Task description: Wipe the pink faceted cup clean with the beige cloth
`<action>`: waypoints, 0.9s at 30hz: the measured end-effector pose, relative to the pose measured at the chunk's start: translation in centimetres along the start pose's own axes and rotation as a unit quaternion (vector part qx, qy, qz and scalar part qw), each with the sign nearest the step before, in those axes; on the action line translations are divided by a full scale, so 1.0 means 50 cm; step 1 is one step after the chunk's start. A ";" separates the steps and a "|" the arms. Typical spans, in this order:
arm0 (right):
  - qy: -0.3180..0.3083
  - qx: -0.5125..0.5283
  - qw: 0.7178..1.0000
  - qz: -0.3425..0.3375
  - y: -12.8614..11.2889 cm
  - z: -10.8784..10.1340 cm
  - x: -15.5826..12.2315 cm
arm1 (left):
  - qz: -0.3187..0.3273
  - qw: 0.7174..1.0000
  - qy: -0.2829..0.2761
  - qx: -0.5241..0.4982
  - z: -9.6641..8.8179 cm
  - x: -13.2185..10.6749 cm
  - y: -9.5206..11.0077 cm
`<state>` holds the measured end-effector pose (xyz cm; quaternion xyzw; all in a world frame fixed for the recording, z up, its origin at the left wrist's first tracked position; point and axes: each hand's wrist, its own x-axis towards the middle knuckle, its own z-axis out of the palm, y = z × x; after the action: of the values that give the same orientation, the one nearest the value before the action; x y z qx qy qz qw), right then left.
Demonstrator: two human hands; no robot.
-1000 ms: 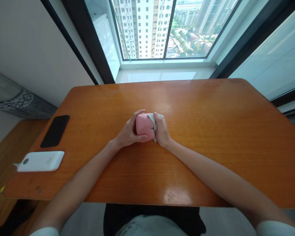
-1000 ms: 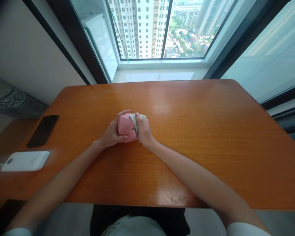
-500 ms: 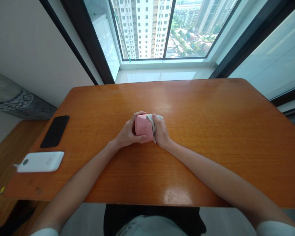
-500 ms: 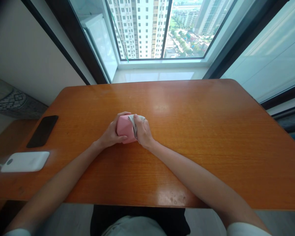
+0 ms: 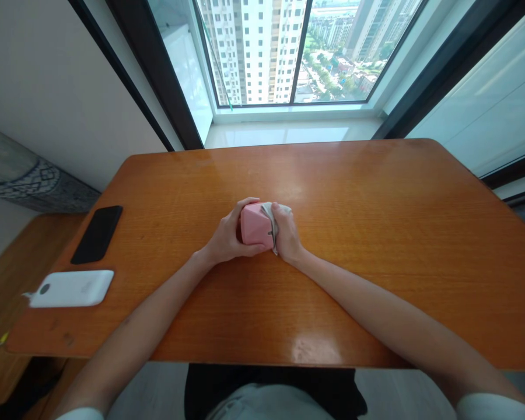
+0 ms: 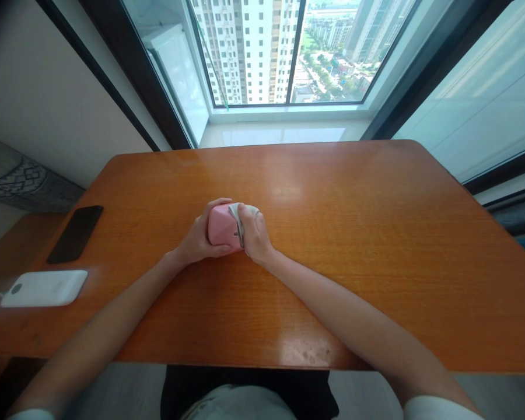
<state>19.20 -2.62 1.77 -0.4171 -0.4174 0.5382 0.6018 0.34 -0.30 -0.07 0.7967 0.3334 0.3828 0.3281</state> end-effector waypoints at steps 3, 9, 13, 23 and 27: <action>0.011 0.016 0.999 0.026 0.002 0.000 0.006 | -0.005 0.999 -0.015 -0.035 0.000 -0.003 -0.018; 0.013 0.037 0.998 0.041 0.012 -0.005 0.020 | 0.138 0.986 0.000 0.093 -0.007 -0.003 -0.023; 0.007 0.009 1.000 0.008 0.007 -0.004 0.010 | 0.108 0.990 0.024 0.090 -0.007 0.000 -0.002; 0.010 0.003 1.000 0.000 0.015 -0.009 0.014 | 0.058 0.997 0.004 0.048 0.001 -0.007 -0.015; 0.002 0.014 1.000 0.018 0.012 -0.008 0.018 | 0.145 0.974 -0.023 0.174 -0.016 -0.009 -0.024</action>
<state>19.44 -1.70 1.12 -0.4168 -0.4010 0.5543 0.5985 -0.87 0.25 -0.81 0.8899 0.2681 0.3444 0.1328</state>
